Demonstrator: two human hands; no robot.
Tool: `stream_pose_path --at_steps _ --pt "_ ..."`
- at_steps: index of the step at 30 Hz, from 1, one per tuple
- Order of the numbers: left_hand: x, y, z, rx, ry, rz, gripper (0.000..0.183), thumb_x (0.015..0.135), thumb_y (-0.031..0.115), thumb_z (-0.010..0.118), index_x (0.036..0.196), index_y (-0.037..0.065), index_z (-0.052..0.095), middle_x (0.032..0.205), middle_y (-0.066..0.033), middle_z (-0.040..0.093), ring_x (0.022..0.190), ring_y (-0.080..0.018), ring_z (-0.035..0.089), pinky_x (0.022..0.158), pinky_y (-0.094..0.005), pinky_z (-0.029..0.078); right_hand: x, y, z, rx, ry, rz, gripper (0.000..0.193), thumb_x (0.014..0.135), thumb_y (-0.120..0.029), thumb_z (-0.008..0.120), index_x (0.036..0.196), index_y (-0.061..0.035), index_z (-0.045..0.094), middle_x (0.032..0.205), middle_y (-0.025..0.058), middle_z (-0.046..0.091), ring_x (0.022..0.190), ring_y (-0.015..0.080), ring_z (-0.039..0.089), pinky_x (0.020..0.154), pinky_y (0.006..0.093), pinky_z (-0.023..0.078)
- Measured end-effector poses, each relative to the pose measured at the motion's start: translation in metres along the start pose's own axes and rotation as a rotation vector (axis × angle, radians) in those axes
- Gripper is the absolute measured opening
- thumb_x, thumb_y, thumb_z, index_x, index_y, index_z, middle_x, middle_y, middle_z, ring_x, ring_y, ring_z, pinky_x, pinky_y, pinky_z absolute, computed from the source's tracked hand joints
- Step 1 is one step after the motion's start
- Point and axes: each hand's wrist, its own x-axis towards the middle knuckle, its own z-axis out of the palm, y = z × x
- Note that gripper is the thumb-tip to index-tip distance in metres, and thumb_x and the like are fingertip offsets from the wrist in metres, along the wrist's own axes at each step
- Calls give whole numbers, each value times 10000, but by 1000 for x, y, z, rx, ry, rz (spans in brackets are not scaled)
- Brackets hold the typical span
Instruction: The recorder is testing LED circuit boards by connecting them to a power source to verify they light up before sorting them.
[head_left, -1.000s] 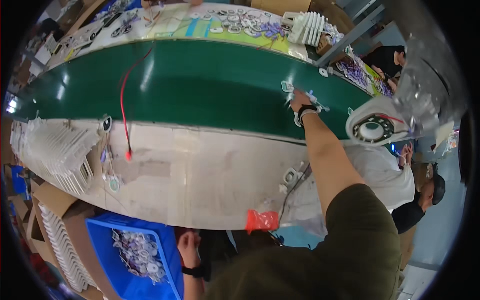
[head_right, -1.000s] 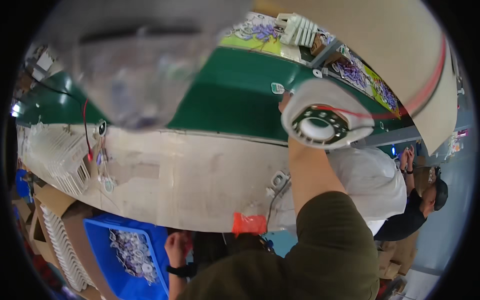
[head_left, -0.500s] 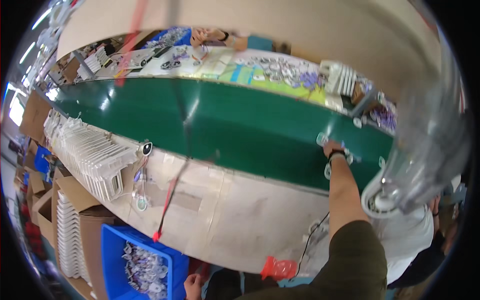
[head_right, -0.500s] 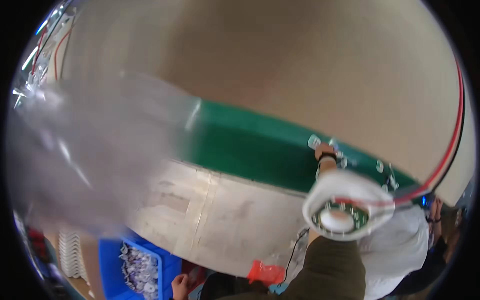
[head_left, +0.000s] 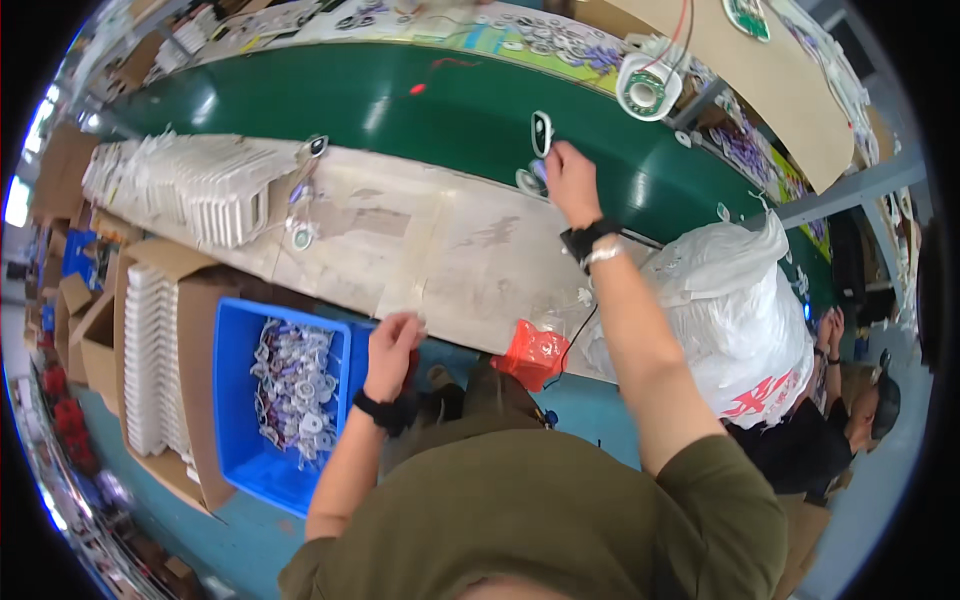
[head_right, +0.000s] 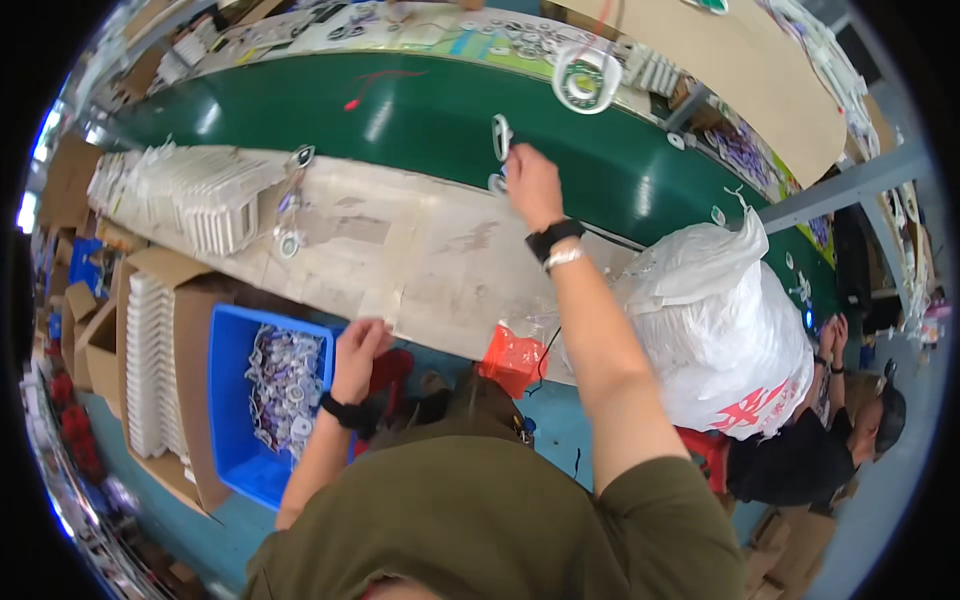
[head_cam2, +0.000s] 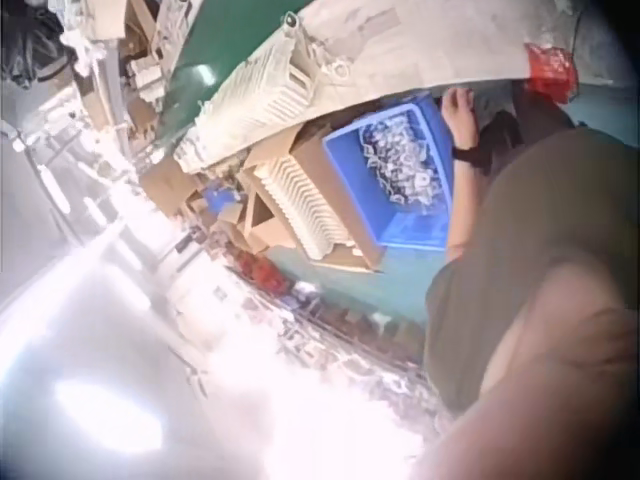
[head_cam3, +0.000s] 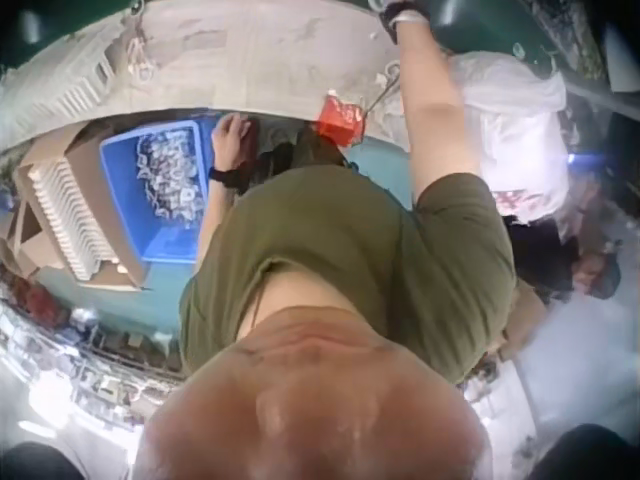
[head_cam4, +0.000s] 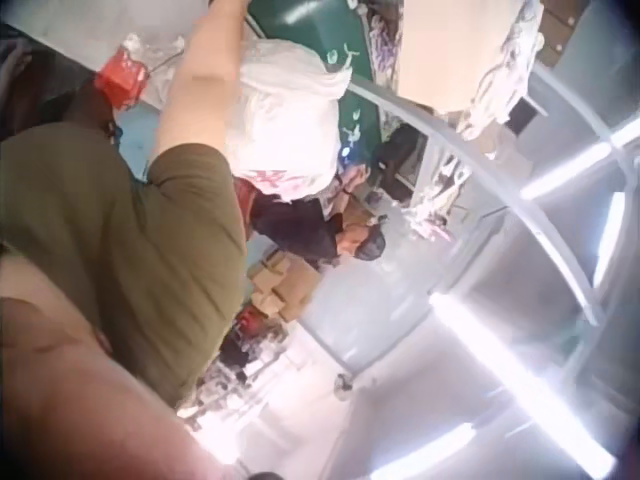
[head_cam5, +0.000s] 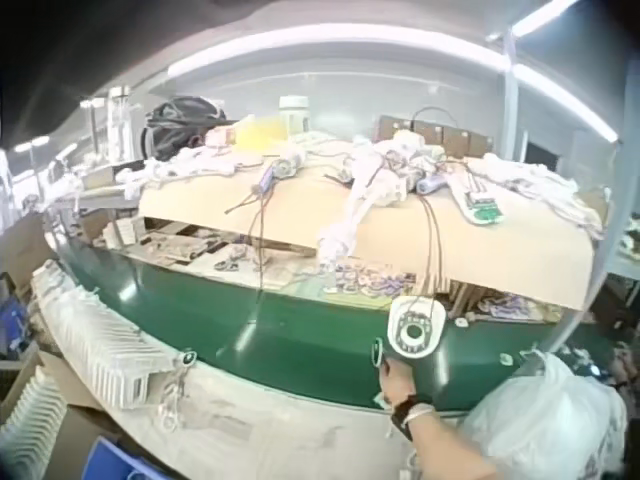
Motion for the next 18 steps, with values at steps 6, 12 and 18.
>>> stream_pose_path --at_steps 6,12,18 --pt "-11 87 10 -58 -48 437 411 810 154 506 1154 -12 354 1088 -125 473 916 -151 500 752 -249 404 -99 -135 17 24 -118 -375 85 728 -76 512 798 -32 533 696 117 522 618 287 523 548 343 427" --pt "-37 95 -1 180 316 375 198 796 162 525 809 -31 566 626 -8 533 548 -40 428 487 -192 356 -153 -168 41 -91 -168 -653 93 663 -66 565 737 -62 508 590 47 447 493 195 483 456 297 384" --pt "-37 76 -22 -129 355 126 229 783 191 558 810 -36 563 705 -43 582 591 -74 544 524 -191 446 -162 -169 64 -40 -216 -664 93 654 -66 570 712 -62 498 576 38 437 506 192 475 476 303 374"
